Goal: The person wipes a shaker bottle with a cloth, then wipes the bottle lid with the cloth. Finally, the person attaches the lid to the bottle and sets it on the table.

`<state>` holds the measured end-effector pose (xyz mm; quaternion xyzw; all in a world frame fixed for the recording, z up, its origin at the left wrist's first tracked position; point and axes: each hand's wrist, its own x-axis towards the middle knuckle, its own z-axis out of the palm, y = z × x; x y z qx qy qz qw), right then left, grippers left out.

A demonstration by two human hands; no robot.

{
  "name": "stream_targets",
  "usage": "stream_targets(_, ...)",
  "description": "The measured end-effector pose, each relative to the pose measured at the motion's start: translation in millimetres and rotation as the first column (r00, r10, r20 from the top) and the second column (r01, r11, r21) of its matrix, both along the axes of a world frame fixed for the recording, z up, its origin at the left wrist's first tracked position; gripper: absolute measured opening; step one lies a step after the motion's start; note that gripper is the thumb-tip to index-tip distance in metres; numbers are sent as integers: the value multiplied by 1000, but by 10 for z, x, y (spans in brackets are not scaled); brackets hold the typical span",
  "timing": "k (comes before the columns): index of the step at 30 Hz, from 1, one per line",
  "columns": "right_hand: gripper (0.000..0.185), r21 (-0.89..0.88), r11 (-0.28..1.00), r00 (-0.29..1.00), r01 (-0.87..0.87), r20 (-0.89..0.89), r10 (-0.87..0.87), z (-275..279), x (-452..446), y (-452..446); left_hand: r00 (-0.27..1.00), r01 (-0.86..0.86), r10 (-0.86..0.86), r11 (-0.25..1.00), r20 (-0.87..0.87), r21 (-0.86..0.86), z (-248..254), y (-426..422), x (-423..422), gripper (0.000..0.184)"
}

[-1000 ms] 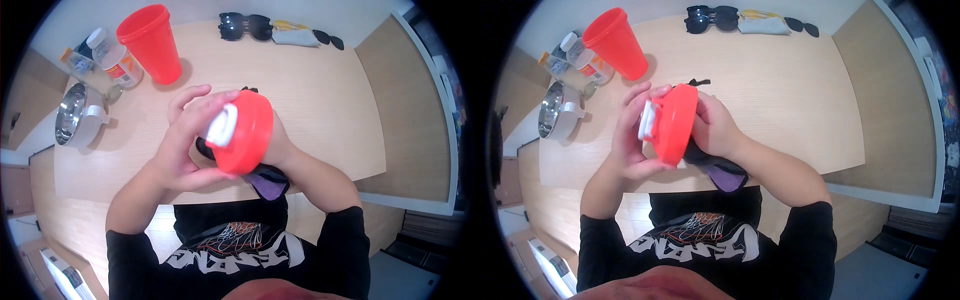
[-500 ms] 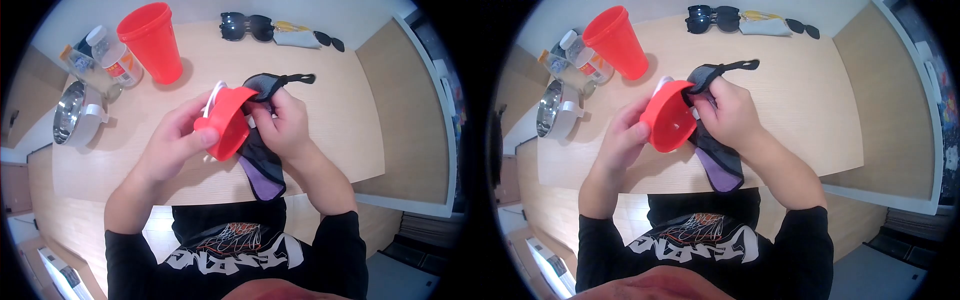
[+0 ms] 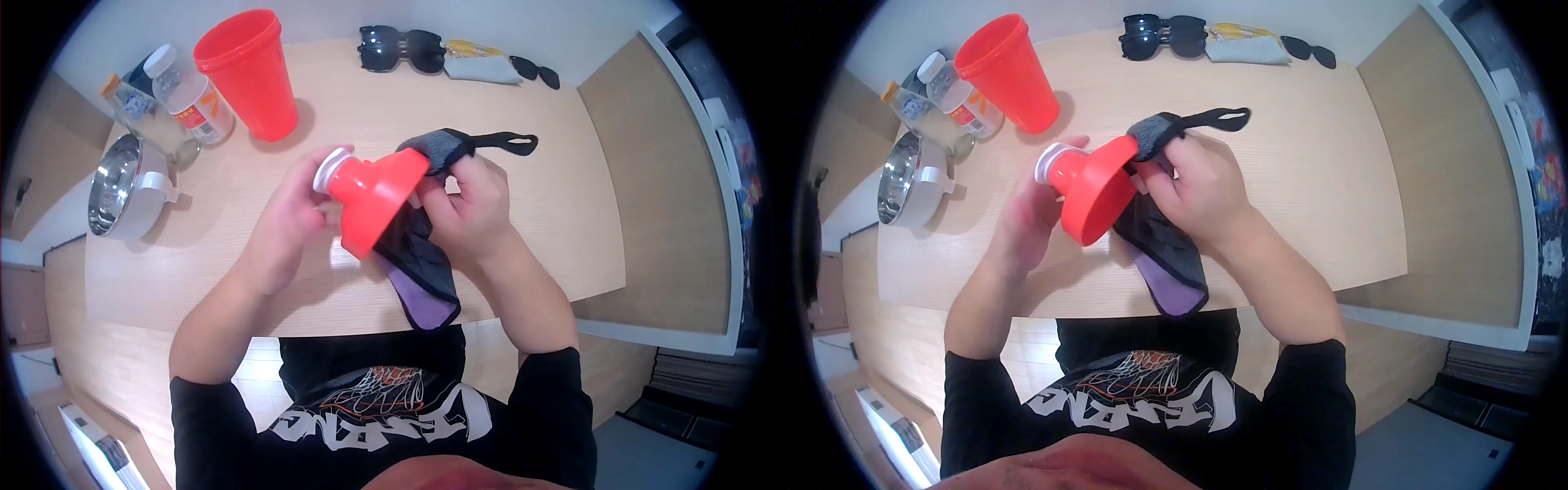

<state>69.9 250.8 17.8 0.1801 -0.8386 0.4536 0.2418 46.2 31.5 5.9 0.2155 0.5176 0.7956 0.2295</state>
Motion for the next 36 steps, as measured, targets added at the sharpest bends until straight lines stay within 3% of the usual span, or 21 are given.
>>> stream_targets(1, 17, 79, 997, 999, -4, -42, 7, -17, -10, 18, 973, 47, -44, 999, 225, -10, 48, -28, -15, 67)
stream_targets(3, 18, 234, 972, 992, -1, -123, 30, -79, -40, 72, 959, 113, -76, 986, 273, -124, 106, -19, 12, 59)
stream_targets(5, 18, 123, 992, 999, -28, -38, 32, -104, -37, 44, 959, 147, -101, 976, 266, -162, 61, -30, 2, 61)
stream_targets(8, 17, -207, 974, 981, -89, 152, 122, -139, -18, -42, 997, 76, -79, 992, -27, -100, 44, -13, 22, 69)
stream_targets(10, 17, -487, 866, 917, -112, 286, 279, -190, 8, -131, 985, 62, -67, 997, -162, -36, 77, 2, 79, 75)
stream_targets(12, 17, -501, 847, 914, -178, 234, 331, -234, 33, -184, 939, 43, -48, 999, -339, -23, 50, 30, 92, 81)
stream_targets(14, 18, -523, 827, 885, -207, 261, 387, -247, 54, -196, 877, -36, -32, 991, -480, -132, 18, 10, 28, 81)
stream_targets(17, 17, -475, 868, 921, -147, 255, 296, -233, 13, -168, 607, -248, -116, 912, -786, -327, 32, -56, -90, 85)
stream_targets(19, 16, -341, 934, 973, -103, 159, 166, -230, -50, -60, 675, -184, -117, 930, -728, -319, 47, -44, -59, 89)
stream_targets(21, 15, -146, 989, 1000, 0, -15, -2, -125, -79, -9, 947, 73, -94, 994, -307, -79, 61, 28, 81, 92)
stream_targets(22, 16, -47, 999, 998, 20, -64, -23, -88, -75, 22, 985, 131, -128, 991, -116, 21, 16, 17, 50, 96)
stream_targets(26, 19, 265, 964, 968, 27, -248, 41, -100, -33, 37, 976, 209, -194, 962, 101, -173, 146, 29, 84, 102)
stream_targets(30, 19, -120, 989, 996, -88, -4, 88, -195, -40, -96, 994, 93, -100, 981, -34, -168, 155, 41, 252, 99)
stream_targets(33, 21, -361, 918, 985, -163, 0, 174, -313, -51, -149, 982, 36, -57, 993, -179, -116, 92, 81, 280, 100)
stream_targets(36, 24, -576, 806, 969, -136, 92, 229, -347, -6, -261, 829, -174, -38, 931, -558, -322, -24, 37, 171, 103)
